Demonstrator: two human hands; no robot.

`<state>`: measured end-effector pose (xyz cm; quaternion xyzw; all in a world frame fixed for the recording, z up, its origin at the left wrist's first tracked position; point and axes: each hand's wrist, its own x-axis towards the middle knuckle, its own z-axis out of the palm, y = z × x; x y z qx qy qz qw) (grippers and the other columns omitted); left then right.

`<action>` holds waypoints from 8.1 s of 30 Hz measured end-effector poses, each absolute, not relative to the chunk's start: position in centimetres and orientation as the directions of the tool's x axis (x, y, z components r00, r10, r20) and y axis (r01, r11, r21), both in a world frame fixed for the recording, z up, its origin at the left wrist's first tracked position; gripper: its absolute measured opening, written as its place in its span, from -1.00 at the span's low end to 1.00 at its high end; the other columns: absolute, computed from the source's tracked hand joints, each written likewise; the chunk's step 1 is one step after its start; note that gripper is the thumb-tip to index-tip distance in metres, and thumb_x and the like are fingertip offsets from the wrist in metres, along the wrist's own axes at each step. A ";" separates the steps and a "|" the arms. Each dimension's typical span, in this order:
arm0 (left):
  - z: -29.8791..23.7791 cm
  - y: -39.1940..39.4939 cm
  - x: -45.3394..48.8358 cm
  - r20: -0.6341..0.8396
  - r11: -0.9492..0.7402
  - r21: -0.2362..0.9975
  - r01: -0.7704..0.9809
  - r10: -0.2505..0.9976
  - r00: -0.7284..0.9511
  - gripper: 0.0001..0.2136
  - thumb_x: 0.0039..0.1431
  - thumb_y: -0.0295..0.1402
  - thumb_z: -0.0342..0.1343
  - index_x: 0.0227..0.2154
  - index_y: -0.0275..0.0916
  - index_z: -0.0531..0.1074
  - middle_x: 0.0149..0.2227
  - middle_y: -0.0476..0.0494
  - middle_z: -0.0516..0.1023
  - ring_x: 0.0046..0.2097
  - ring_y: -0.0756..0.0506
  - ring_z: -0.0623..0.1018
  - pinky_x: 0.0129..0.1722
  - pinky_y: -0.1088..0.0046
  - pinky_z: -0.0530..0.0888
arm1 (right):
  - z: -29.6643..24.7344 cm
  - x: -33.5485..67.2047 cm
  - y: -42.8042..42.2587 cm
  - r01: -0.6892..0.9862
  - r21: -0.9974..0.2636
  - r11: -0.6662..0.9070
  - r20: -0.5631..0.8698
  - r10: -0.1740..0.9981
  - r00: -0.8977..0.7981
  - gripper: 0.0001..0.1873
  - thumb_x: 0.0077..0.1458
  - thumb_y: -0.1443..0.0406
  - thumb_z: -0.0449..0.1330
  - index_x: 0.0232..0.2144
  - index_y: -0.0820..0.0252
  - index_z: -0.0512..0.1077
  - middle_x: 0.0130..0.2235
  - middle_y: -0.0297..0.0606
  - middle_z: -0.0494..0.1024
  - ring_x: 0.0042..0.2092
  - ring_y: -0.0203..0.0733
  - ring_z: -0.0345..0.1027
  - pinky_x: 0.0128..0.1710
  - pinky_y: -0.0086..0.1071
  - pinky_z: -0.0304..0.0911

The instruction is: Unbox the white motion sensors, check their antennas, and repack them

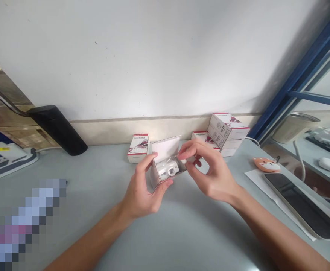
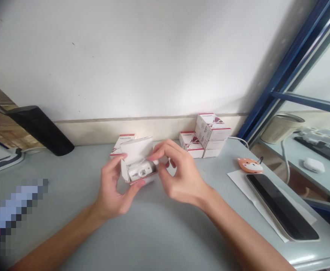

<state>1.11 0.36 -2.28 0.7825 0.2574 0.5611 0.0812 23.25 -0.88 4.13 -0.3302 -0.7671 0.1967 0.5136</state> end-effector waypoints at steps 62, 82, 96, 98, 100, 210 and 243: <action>-2.4 0.3 1.7 0.771 -0.774 0.619 0.135 0.631 0.086 -0.28 0.27 -0.42 0.29 0.34 0.02 0.00 0.08 -0.20 0.50 0.02 -0.16 0.60 0.06 0.18 0.54 | 1.5 22.3 -0.4 0.524 -0.646 0.554 0.593 0.797 -0.112 -0.64 0.45 0.11 0.06 0.21 0.00 0.26 0.14 -0.08 0.45 0.05 -0.02 0.46 -0.04 -0.12 0.49; -1.8 -0.1 2.0 0.619 -0.637 0.768 0.076 0.766 0.173 -0.66 0.36 -0.32 0.22 0.14 -0.07 0.35 0.12 -0.23 0.50 0.12 -0.20 0.59 0.10 0.13 0.59 | 1.3 21.9 -0.2 0.337 -0.629 0.700 0.706 0.696 -0.129 -0.68 0.37 0.27 0.21 0.12 -0.03 0.32 0.04 -0.19 0.58 -0.02 -0.10 0.49 -0.10 -0.17 0.44; -2.3 0.4 1.5 0.759 -0.800 0.573 0.179 0.600 0.253 -0.51 0.39 -0.43 0.14 0.30 0.06 0.21 0.18 -0.25 0.36 0.22 -0.23 0.47 0.12 0.09 0.58 | 2.2 21.8 -0.8 0.260 -0.712 0.652 0.627 0.757 -0.181 -0.92 0.31 0.32 0.20 -0.15 0.03 0.41 -0.01 -0.21 0.53 0.02 -0.09 0.44 -0.11 -0.21 0.40; -2.5 0.6 1.4 0.771 -0.819 0.535 0.206 0.573 0.276 -0.48 0.39 -0.44 0.14 0.31 0.08 0.19 0.19 -0.26 0.35 0.25 -0.25 0.43 0.12 0.07 0.57 | 2.3 21.9 -0.8 0.230 -0.746 0.625 0.604 0.780 -0.164 -0.96 0.30 0.29 0.23 -0.19 0.04 0.42 -0.02 -0.21 0.53 0.02 -0.09 0.45 -0.11 -0.22 0.41; -2.7 0.7 1.4 0.768 -0.820 0.529 0.218 0.572 0.289 -0.48 0.39 -0.45 0.13 0.30 0.11 0.19 0.19 -0.26 0.33 0.26 -0.25 0.42 0.12 0.05 0.57 | 2.3 22.0 -0.6 0.211 -0.758 0.617 0.595 0.787 -0.164 -0.96 0.30 0.27 0.26 -0.21 0.04 0.44 0.00 -0.21 0.54 -0.01 -0.10 0.47 -0.12 -0.22 0.42; -3.0 7.5 -5.1 0.513 -0.526 0.155 0.836 0.766 0.387 -0.56 0.28 -0.43 0.12 0.21 -0.06 0.44 0.35 -0.19 0.42 0.34 -0.29 0.43 0.38 0.03 0.30 | -3.6 15.3 6.9 0.843 -0.467 0.267 0.309 0.942 -0.127 -0.30 0.28 -0.03 0.27 0.39 -0.16 0.23 0.24 -0.25 0.54 0.07 0.04 0.55 0.07 -0.18 0.37; -1.5 1.5 0.9 0.617 -0.676 0.445 0.587 0.707 0.347 -0.70 0.44 -0.38 -0.04 0.10 -0.01 0.47 0.11 -0.12 0.56 0.15 -0.15 0.55 0.24 0.18 0.46 | 1.0 32.3 6.9 0.845 -0.524 0.104 0.795 0.416 0.442 -0.55 0.23 0.01 0.27 0.06 0.09 0.54 0.14 -0.05 0.54 0.21 0.08 0.42 0.29 0.02 0.17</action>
